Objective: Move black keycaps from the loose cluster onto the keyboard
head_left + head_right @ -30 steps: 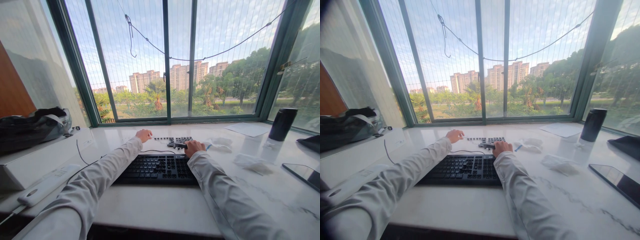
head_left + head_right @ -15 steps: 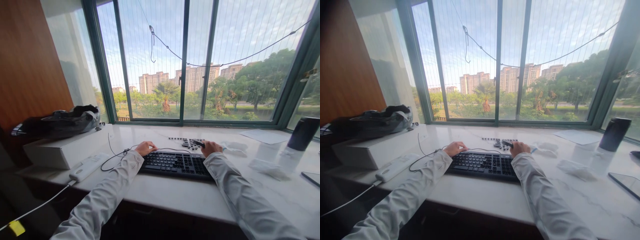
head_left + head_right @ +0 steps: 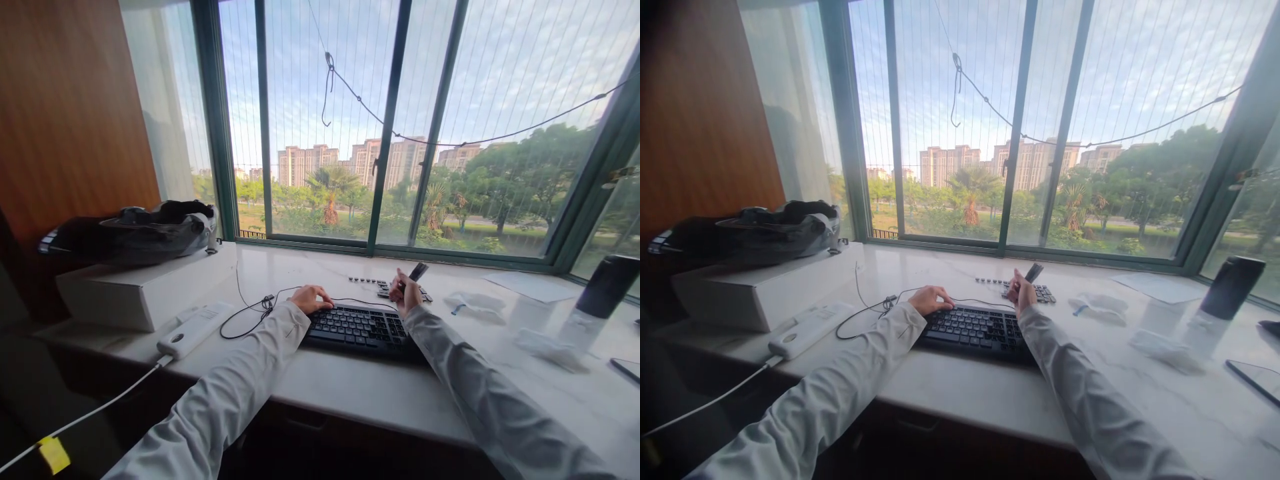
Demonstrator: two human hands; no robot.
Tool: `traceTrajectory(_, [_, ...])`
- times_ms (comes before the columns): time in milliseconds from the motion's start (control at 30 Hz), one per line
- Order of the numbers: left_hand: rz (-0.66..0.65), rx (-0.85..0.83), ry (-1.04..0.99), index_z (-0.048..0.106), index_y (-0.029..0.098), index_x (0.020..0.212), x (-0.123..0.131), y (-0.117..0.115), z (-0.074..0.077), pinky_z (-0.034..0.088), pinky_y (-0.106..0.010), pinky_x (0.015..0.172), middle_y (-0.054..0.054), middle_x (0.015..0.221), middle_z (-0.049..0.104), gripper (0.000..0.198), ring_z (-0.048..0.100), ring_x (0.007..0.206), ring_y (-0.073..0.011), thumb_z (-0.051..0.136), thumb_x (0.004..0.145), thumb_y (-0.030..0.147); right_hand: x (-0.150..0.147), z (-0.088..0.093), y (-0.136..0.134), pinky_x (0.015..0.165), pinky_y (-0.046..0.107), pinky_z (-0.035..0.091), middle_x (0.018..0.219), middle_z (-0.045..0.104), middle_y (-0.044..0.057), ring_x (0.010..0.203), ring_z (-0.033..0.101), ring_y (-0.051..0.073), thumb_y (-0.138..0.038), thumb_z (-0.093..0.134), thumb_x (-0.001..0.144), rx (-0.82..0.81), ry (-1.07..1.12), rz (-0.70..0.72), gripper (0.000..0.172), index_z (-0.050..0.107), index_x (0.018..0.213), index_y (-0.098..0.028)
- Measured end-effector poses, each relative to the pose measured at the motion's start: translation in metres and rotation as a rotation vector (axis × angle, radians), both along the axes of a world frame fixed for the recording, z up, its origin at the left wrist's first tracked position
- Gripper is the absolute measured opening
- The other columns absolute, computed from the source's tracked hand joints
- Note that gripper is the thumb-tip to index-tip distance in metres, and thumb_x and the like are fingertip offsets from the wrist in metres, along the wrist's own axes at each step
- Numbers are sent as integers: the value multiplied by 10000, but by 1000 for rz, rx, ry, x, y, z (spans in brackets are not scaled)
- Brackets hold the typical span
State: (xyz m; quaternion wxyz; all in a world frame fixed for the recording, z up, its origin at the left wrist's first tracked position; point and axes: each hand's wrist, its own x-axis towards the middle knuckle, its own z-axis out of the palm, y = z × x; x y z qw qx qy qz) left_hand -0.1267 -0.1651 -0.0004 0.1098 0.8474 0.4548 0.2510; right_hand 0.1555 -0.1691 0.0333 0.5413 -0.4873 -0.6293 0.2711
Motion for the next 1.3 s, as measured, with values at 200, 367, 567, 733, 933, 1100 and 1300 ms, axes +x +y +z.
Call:
traceTrajectory(200, [22, -37, -19, 725, 314, 900, 1, 4, -6, 430, -235, 756, 26, 973, 674, 274, 589, 891, -167, 628, 715, 492, -91, -1, 8, 327, 208, 173, 344, 184, -89, 304, 193, 70, -432, 428, 845, -439, 900, 343, 406, 268, 540, -216])
traceTrajectory(367, [21, -57, -5, 721, 307, 922, 1, 6, -7, 429, -226, 740, 24, 989, 673, 285, 584, 897, -165, 618, 724, 483, -123, -9, 21, 313, 217, 128, 314, 162, -88, 283, 151, 69, -376, 389, 862, -467, 979, 299, 411, 211, 529, -215])
traceTrajectory(567, [48, -53, 20, 724, 319, 903, 1, 5, -5, 423, -229, 714, 34, 998, 670, 266, 584, 876, -168, 628, 712, 478, -130, -20, 28, 307, 217, 145, 305, 159, -96, 270, 155, 70, -366, 388, 861, -515, 908, 265, 408, 186, 537, -223])
traceTrajectory(733, [57, -67, 19, 721, 306, 918, 2, 4, -4, 431, -224, 734, 29, 1020, 665, 292, 586, 887, -166, 630, 709, 489, -132, -24, 29, 302, 214, 166, 312, 173, -98, 265, 179, 67, -368, 392, 863, -507, 874, 241, 411, 185, 539, -225])
traceTrajectory(933, [34, -48, 10, 716, 310, 915, 1, 4, -4, 425, -224, 790, 39, 989, 668, 273, 586, 904, -155, 626, 717, 475, -134, -25, 27, 296, 207, 153, 312, 163, -99, 264, 155, 57, -357, 398, 868, -539, 899, 195, 421, 166, 544, -221])
traceTrajectory(1100, [40, -47, -6, 719, 302, 906, 1, 3, -5, 432, -221, 748, 32, 989, 671, 277, 586, 882, -156, 625, 713, 477, -140, -27, 25, 290, 205, 122, 320, 153, -102, 278, 124, 48, -372, 440, 854, -438, 958, 236, 438, 186, 532, -218])
traceTrajectory(1300, [65, 0, -9, 721, 270, 835, 2, 3, -6, 423, -230, 686, 22, 950, 680, 294, 594, 855, -169, 647, 678, 507, -152, -34, 24, 285, 216, 126, 337, 184, -102, 289, 157, 45, -449, 568, 759, -267, 788, 254, 477, 228, 508, -228])
